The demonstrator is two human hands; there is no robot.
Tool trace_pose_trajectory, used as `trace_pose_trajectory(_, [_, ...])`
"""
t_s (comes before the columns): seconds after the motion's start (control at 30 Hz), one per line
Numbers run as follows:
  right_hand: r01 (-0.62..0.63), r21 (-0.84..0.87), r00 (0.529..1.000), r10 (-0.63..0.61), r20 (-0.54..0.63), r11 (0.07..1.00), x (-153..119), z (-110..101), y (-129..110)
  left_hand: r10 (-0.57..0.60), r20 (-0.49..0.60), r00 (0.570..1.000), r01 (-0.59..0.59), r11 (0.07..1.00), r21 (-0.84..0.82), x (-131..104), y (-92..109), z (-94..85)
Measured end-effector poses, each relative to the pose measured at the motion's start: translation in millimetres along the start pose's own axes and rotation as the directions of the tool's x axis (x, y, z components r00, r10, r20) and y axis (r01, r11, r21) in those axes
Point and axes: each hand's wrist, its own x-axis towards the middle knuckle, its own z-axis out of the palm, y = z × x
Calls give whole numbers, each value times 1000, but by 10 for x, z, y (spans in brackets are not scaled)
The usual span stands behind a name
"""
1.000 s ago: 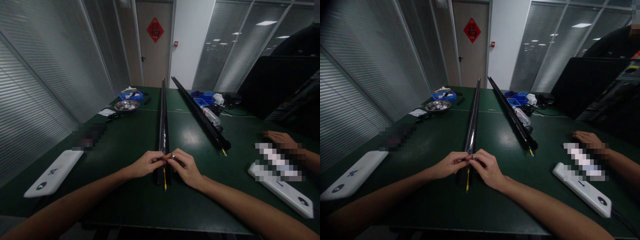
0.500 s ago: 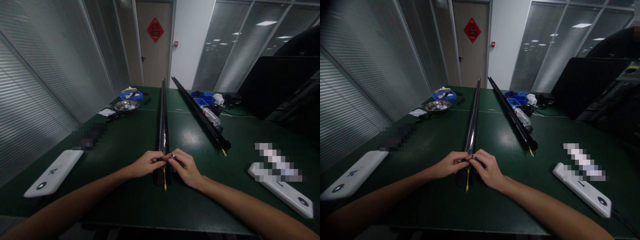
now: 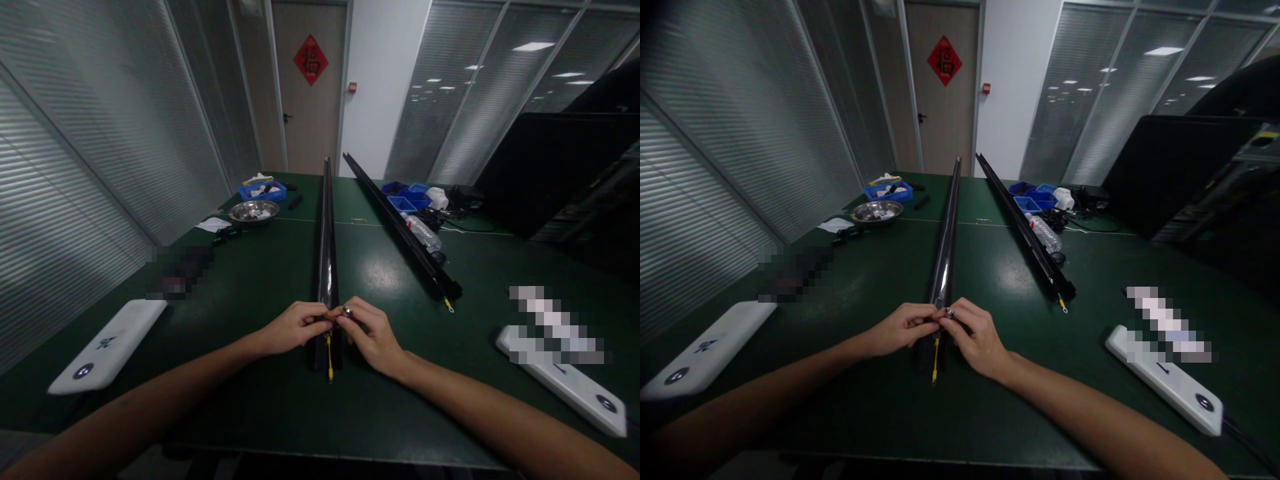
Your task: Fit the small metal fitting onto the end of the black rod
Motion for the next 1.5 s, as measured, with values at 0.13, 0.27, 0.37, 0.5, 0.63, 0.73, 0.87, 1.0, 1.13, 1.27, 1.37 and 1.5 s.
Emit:
trace_pose_trajectory(0.13, [3, 3, 1000, -3, 3, 1000, 2, -2, -5, 23, -7, 1000, -23, 1000, 11, 1, 10, -4])
trace_pose_trajectory(0.27, [10, -2, 1000, -10, -5, 1000, 3, -1, -10, 32, -22, 999, -32, 999, 26, 7, 19, 0])
trace_pose_trajectory(0.37, [19, -2, 1000, -19, -13, 1000, 3, 0, -9, 47, -28, 999, -46, 999, 28, 10, 13, 4])
trace_pose_trajectory(0.5, [12, -1, 1000, -12, -6, 1000, 3, -1, -5, 33, -16, 999, -33, 999, 4, 8, -5, 7])
trace_pose_trajectory(0.63, [0, 1, 1000, 0, -4, 1000, 1, -2, -2, 35, -18, 999, -35, 999, 9, 4, -19, 8])
trace_pose_trajectory(0.73, [-1, 6, 1000, 1, 2, 1000, -3, -3, 2, 35, -21, 999, -35, 999, 15, 6, -14, 5])
trace_pose_trajectory(0.87, [6, 28, 1000, -6, 8, 1000, -2, -1, 3, 46, -12, 999, -46, 999, 27, 11, 3, -4])
trace_pose_trajectory(1.0, [7, 11, 1000, -7, -1, 1000, 4, -1, -10, 86, -23, 996, -85, 995, 48, 12, 15, -8])
trace_pose_trajectory(1.13, [4, -9, 1000, -4, -11, 1000, 5, 0, -10, 85, -34, 996, -82, 994, 76, 14, 17, -2])
trace_pose_trajectory(1.27, [6, -16, 1000, -6, -3, 1000, 4, -1, -2, 76, -32, 997, -73, 994, 85, 16, 12, 2])
trace_pose_trajectory(1.37, [12, -15, 1000, -12, -2, 1000, 8, -6, -4, 69, -28, 997, -67, 994, 85, 14, 13, -2])
trace_pose_trajectory(1.5, [7, 3, 1000, -7, 7, 1000, 13, -11, -11, 70, -19, 997, -69, 995, 71, 12, 14, -9])
